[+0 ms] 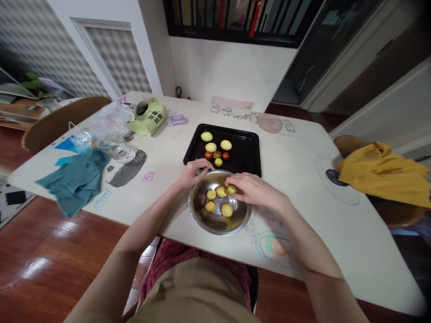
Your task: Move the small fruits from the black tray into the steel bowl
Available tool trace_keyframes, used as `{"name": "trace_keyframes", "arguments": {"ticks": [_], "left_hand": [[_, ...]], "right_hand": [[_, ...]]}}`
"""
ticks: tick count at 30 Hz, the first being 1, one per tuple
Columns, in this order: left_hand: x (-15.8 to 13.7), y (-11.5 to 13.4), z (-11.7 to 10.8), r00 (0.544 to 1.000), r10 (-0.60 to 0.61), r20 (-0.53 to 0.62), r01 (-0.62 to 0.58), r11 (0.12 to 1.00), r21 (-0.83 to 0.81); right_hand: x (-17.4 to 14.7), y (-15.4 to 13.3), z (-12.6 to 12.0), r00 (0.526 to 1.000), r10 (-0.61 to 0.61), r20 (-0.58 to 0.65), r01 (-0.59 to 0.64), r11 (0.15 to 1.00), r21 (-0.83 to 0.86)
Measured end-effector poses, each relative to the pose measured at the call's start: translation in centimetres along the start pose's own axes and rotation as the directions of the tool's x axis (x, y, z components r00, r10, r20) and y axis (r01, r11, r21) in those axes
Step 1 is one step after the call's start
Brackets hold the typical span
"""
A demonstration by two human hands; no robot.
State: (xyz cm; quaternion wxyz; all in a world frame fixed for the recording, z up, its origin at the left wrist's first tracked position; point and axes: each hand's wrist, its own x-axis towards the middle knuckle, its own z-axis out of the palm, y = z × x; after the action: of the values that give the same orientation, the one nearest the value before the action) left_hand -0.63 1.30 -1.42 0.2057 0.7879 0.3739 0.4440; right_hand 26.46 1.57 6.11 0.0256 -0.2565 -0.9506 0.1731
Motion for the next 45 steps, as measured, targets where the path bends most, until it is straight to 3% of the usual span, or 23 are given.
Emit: {"name": "trace_keyframes", "arguments": {"ticks": [5, 19, 27, 31, 33, 35, 38, 40, 42, 45], "left_hand": [[0.0, 0.1, 0.0, 1.000, 0.009, 0.006, -0.009, 1.000, -0.009], [0.1, 0.1, 0.0, 1.000, 0.004, 0.005, -0.003, 1.000, -0.013], [-0.1, -1.5, 0.6, 0.985, -0.014, -0.173, 0.032, 0.994, 0.102], [-0.3, -2.4, 0.8, 0.984, 0.008, -0.179, 0.024, 0.983, 0.180], [-0.4, -2.8, 0.9, 0.988, 0.031, -0.148, 0.005, 0.972, 0.235], [-0.4, -3.1, 1.1, 0.994, 0.041, -0.099, -0.009, 0.954, 0.300], [-0.4, -3.6, 1.3, 1.000, 0.009, -0.028, 0.003, 0.917, 0.399], [-0.3, -3.9, 1.5, 1.000, -0.030, 0.003, 0.026, 0.889, 0.458], [0.0, -4.2, 1.7, 0.997, -0.078, 0.017, 0.058, 0.851, 0.522], [0.5, -4.2, 1.9, 0.987, -0.159, 0.016, 0.115, 0.775, 0.621]], "right_hand": [[0.1, -1.5, 1.0, 0.993, 0.074, 0.093, -0.065, 0.993, -0.097], [0.4, -1.6, 1.4, 0.993, 0.065, 0.101, -0.049, 0.987, -0.155], [-0.3, -1.0, 0.0, 0.995, 0.097, -0.004, -0.096, 0.981, -0.167], [-0.1, 0.1, 0.8, 0.985, 0.034, -0.168, -0.052, 0.993, -0.107], [-0.4, 0.9, 1.9, 0.954, -0.020, -0.298, 0.007, 0.999, -0.047], [-1.0, 1.6, 3.4, 0.892, -0.061, -0.448, 0.075, 0.997, 0.013], [-2.2, 2.4, 6.1, 0.718, -0.049, -0.694, 0.137, 0.988, 0.072], [-2.8, 2.7, 7.7, 0.610, -0.011, -0.792, 0.132, 0.987, 0.088], [-3.1, 2.9, 8.7, 0.564, 0.010, -0.826, 0.124, 0.988, 0.096], [-3.1, 3.0, 9.3, 0.544, 0.018, -0.839, 0.120, 0.988, 0.099]]}}
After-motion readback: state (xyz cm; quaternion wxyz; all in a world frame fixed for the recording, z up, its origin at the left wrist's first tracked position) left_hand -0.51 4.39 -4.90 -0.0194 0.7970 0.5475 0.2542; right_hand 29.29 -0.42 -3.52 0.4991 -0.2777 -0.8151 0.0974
